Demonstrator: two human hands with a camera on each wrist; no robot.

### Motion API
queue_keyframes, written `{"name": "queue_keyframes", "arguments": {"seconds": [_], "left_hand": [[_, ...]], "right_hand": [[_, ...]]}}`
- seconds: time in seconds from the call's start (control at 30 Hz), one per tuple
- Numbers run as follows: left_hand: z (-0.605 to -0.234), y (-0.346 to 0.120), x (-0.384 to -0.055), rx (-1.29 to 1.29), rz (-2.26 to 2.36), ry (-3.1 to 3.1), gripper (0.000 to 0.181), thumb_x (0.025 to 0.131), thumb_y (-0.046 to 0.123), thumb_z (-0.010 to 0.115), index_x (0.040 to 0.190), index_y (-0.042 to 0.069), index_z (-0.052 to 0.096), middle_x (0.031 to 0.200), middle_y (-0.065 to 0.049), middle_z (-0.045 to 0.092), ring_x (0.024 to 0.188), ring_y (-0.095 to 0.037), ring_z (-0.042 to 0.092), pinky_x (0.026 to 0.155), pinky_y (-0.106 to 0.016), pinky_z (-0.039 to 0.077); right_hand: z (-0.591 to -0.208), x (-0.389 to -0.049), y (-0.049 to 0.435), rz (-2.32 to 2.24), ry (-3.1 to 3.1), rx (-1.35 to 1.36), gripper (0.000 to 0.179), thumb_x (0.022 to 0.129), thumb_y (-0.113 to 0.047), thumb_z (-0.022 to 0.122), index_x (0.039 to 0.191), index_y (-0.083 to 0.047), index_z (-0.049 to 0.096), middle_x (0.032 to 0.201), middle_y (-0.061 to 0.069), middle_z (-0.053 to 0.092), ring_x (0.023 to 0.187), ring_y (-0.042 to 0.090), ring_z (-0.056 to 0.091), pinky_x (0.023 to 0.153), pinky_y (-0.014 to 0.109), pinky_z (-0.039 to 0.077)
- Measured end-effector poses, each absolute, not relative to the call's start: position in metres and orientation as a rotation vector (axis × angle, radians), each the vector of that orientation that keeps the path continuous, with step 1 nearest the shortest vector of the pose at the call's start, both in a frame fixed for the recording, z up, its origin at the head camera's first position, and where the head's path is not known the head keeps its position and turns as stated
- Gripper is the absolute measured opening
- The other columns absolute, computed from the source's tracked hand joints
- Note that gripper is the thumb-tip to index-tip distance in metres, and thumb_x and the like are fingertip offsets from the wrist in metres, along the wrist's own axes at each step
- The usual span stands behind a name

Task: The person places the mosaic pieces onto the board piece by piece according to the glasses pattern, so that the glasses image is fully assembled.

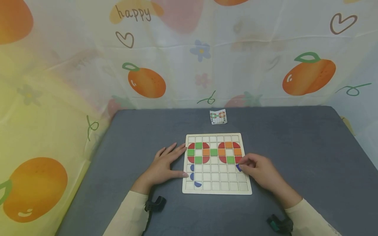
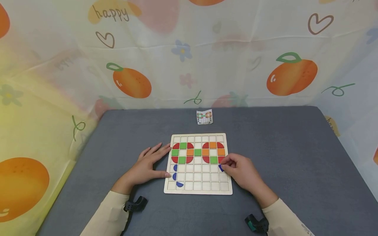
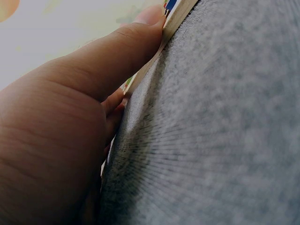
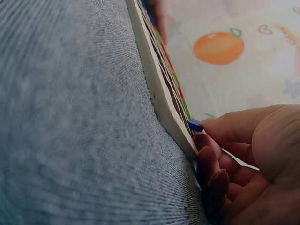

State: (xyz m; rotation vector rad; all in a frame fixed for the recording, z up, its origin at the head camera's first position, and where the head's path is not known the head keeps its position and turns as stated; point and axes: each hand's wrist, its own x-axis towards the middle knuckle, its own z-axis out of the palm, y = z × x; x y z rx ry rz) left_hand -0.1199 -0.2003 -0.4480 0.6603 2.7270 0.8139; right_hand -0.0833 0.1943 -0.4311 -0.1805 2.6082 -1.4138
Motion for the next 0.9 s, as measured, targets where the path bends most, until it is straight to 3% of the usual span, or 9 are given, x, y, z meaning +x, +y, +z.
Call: {"name": "queue_keyframes", "arguments": {"seconds": [0.4, 0.9], "left_hand": [[-0.4476, -0.2010, -0.1198, 0.680, 0.816, 2.727, 0.107, 0.086, 0.065, 0.086, 0.172, 0.025, 0.038, 0.176, 0.013, 0.029, 0.165, -0.022, 0.013, 0.126, -0.062, 0.003], [-0.4473, -0.2009, -0.1202, 0.677, 0.812, 2.725, 0.106, 0.086, 0.066, 0.086, 0.172, 0.025, 0.038, 0.176, 0.013, 0.029, 0.165, -0.022, 0.013, 0.126, -0.061, 0.003]], "right_hand": [[-0.4311, -0.0830, 0.2003, -1.329, 2.687, -0.257, 0.013, 0.095, 0.000, 0.078, 0.106, -0.006, 0.080, 0.087, -0.002, 0.061, 0.075, 0.018, 0.055, 0.063, 0.030, 0.046], [-0.4315, -0.0803, 0.1977, -1.266, 2.719, -0.329, 0.012, 0.094, -0.005, 0.084, 0.104, -0.010, 0.081, 0.083, -0.005, 0.056, 0.072, 0.015, 0.053, 0.062, 0.029, 0.044]]}}
